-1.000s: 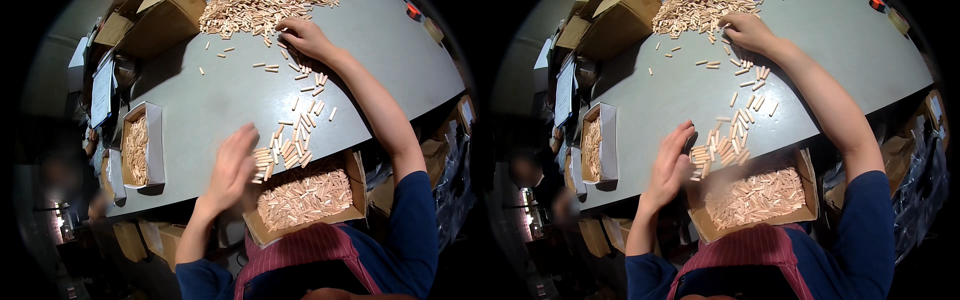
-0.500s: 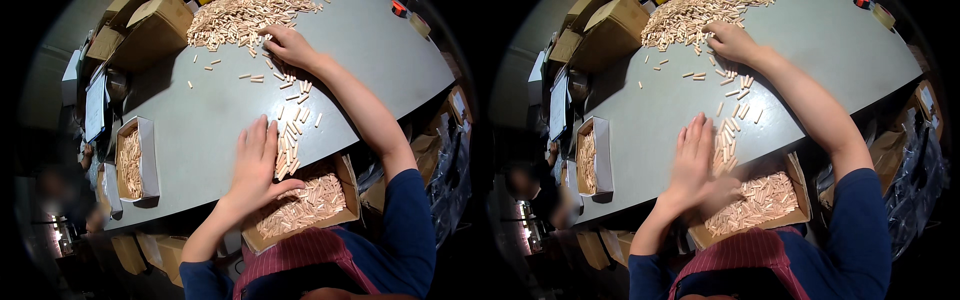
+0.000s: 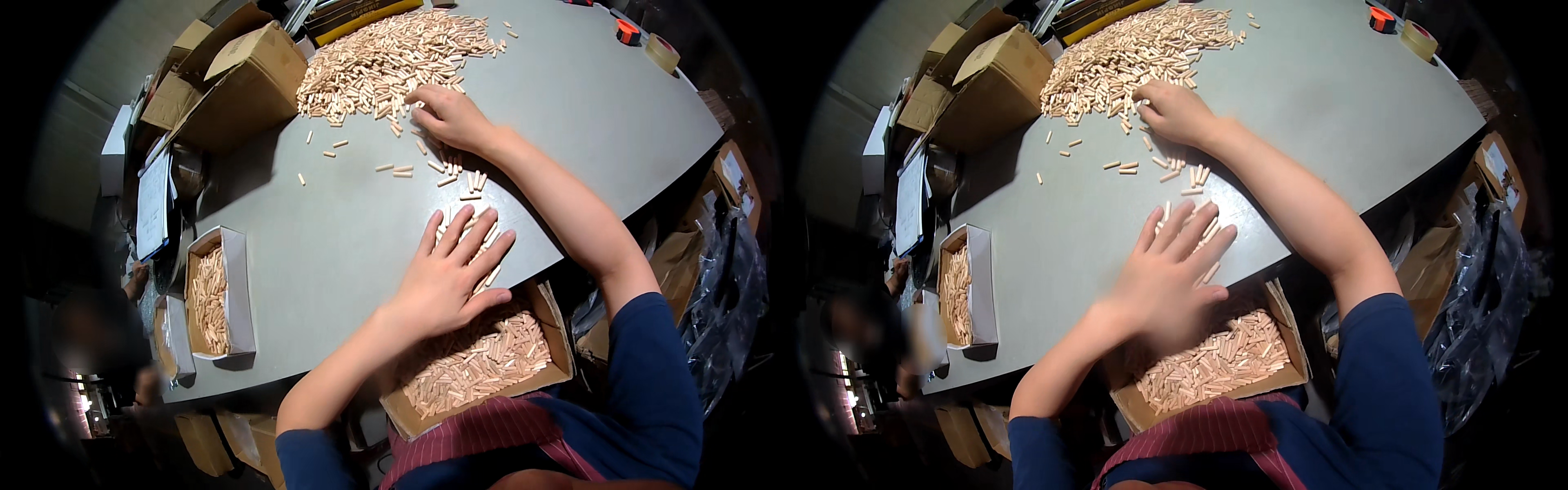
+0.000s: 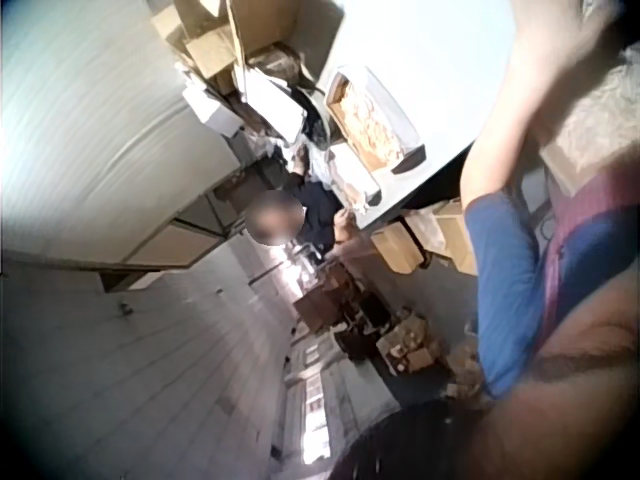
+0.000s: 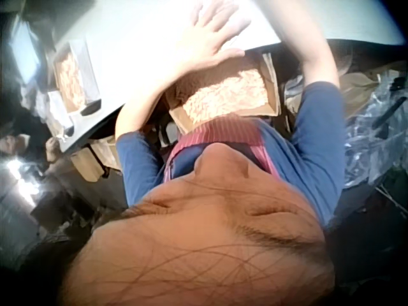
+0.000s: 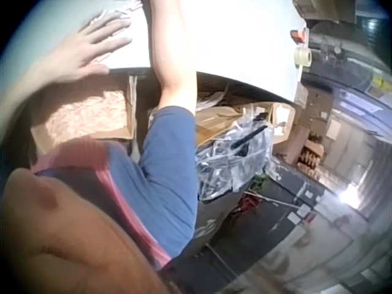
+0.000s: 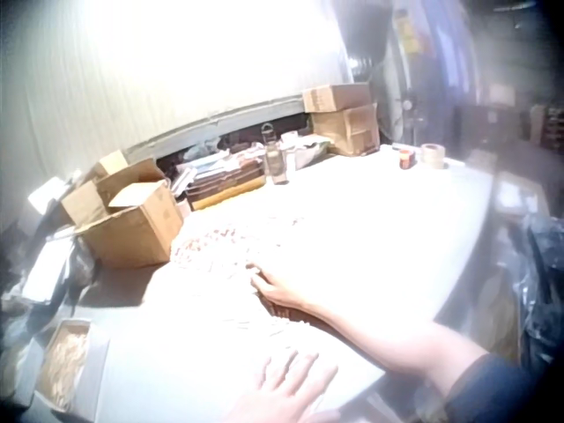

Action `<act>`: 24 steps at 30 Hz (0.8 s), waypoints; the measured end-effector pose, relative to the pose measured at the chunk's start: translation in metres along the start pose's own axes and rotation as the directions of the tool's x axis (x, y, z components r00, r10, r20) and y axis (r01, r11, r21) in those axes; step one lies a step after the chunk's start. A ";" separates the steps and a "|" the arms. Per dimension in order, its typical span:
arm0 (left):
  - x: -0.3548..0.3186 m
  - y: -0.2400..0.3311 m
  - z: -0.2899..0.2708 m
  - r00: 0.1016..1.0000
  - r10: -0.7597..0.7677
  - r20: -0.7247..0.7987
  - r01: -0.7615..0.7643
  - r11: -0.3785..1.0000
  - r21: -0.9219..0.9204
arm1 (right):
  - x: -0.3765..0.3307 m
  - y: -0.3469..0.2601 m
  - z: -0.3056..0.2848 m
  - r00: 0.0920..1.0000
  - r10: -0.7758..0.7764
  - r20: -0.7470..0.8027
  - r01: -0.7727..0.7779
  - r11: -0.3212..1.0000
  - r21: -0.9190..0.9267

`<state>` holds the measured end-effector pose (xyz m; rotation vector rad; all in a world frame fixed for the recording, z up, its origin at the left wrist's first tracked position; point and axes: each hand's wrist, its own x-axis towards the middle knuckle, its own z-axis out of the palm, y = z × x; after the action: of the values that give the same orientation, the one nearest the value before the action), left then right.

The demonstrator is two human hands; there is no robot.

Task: The person sorts small wooden pegs on a table, moving them from a large pile into a cardboard box. They use both hands to gather and transfer the pegs, occasionally picking up individual pieces to inspect them before placing them in the box.

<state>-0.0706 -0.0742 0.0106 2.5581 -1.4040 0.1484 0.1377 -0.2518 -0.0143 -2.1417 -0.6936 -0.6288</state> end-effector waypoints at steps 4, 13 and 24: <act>-0.019 0.003 -0.006 0.996 -0.006 0.087 0.014 0.996 -0.089 | 0.000 0.001 0.000 1.000 -0.026 -0.016 0.025 1.000 -0.012; -0.063 0.006 -0.028 0.986 0.051 0.157 -0.030 0.990 -0.135 | -0.001 0.008 0.002 1.000 -0.026 -0.015 0.026 0.999 -0.033; -0.071 -0.023 -0.027 0.905 -0.424 0.049 0.057 0.006 -0.998 | 0.001 0.013 0.005 0.999 -0.027 -0.019 0.026 0.999 -0.029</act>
<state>-0.0886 0.0023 0.0196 1.3286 -0.4430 -0.4241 0.1477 -0.2543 -0.0235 -2.1537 -0.7074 -0.6766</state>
